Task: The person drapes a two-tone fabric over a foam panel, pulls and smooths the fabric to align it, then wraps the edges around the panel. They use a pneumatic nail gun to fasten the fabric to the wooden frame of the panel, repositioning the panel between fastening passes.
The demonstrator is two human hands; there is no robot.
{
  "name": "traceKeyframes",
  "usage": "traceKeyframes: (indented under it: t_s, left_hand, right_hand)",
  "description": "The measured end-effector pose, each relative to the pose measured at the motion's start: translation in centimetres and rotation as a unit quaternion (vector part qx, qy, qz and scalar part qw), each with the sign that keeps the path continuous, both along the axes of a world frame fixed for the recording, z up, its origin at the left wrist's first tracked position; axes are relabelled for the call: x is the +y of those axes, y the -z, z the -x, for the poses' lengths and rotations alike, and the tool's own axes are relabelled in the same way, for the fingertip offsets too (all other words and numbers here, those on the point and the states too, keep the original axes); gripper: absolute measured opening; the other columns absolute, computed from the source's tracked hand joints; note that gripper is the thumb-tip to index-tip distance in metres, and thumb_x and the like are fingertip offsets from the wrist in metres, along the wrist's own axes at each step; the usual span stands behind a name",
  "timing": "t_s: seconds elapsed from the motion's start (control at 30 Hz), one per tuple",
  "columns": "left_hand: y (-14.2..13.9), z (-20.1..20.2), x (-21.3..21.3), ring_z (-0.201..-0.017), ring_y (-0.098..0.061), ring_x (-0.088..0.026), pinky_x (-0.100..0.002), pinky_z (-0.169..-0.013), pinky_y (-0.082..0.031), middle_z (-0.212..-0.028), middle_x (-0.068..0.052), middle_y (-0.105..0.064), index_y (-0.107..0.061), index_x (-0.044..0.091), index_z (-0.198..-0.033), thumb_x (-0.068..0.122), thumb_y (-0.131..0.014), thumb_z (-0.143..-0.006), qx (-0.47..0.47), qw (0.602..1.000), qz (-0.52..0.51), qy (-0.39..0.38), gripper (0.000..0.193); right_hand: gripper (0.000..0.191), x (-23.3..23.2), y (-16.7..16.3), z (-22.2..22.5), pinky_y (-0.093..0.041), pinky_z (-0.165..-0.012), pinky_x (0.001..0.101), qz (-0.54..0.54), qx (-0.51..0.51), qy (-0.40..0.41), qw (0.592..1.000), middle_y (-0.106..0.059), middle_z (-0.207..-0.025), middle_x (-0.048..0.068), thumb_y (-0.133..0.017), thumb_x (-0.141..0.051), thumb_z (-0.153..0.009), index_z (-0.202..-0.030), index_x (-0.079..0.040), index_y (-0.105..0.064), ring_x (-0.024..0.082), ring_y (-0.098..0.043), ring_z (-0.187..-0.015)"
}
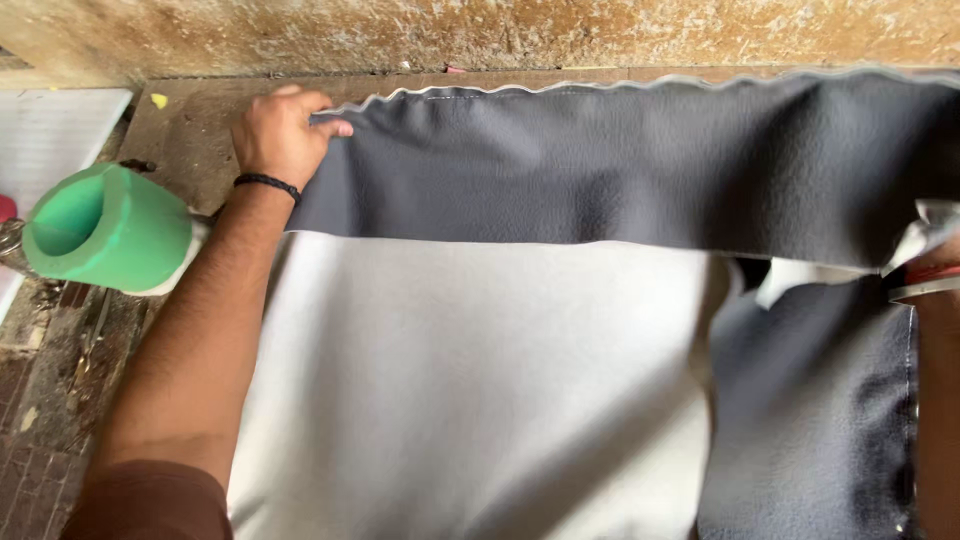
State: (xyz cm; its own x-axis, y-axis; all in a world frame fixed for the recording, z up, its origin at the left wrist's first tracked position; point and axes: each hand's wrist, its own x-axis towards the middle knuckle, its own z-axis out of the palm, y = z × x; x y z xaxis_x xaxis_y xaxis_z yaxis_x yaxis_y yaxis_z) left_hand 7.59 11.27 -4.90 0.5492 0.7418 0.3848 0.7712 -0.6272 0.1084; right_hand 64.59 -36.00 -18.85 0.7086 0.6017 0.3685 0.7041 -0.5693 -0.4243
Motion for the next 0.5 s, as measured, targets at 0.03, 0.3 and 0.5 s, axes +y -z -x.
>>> traceKeyframes:
  t_s: [0.03, 0.3, 0.5]
  left_hand:
    - [0.1, -0.8, 0.5, -0.093, -0.071, -0.031, -0.047, -0.078, -0.054, -0.106, -0.005, -0.075, -0.081, 0.022, -0.106, 0.054, -0.083, -0.081, 0.019, 1.000, -0.017, 0.004, 0.041]
    - [7.9, -5.1, -0.1, -0.109, -0.064, -0.033, -0.052, -0.090, -0.050, -0.114, -0.006, -0.071, -0.081, 0.025, -0.106, 0.048, -0.081, -0.083, 0.100, 0.993, 0.035, -0.060, 0.032]
    - [7.0, -10.4, -15.0, -0.125, -0.054, -0.038, -0.054, -0.110, -0.043, -0.129, -0.021, -0.058, -0.068, 0.009, -0.122, 0.021, -0.072, -0.090, 0.009, 0.996, 0.019, 0.086, 0.034]
  right_hand:
    - [0.024, -0.1, 0.2, -0.5, -0.055, -0.089, 0.0480, 0.012, 0.003, 0.013, 1.000, -0.073, -0.108, 0.026, -0.063, -0.020, -0.105, -0.118, -0.003, -0.073, 0.040, -0.070, -0.106]
    - [0.033, 1.9, 0.7, 1.8, -0.053, -0.087, 0.0483, 0.051, 0.112, 0.080, 0.989, -0.071, -0.105, 0.023, -0.071, -0.036, -0.093, -0.116, -0.013, -0.077, 0.041, -0.069, -0.099]
    - [0.035, 2.0, -0.4, 2.9, -0.052, -0.088, 0.0519, 0.086, 0.084, 0.096, 0.988, -0.072, -0.107, 0.025, -0.067, -0.037, -0.096, -0.117, -0.012, -0.077, 0.046, -0.067, -0.102]
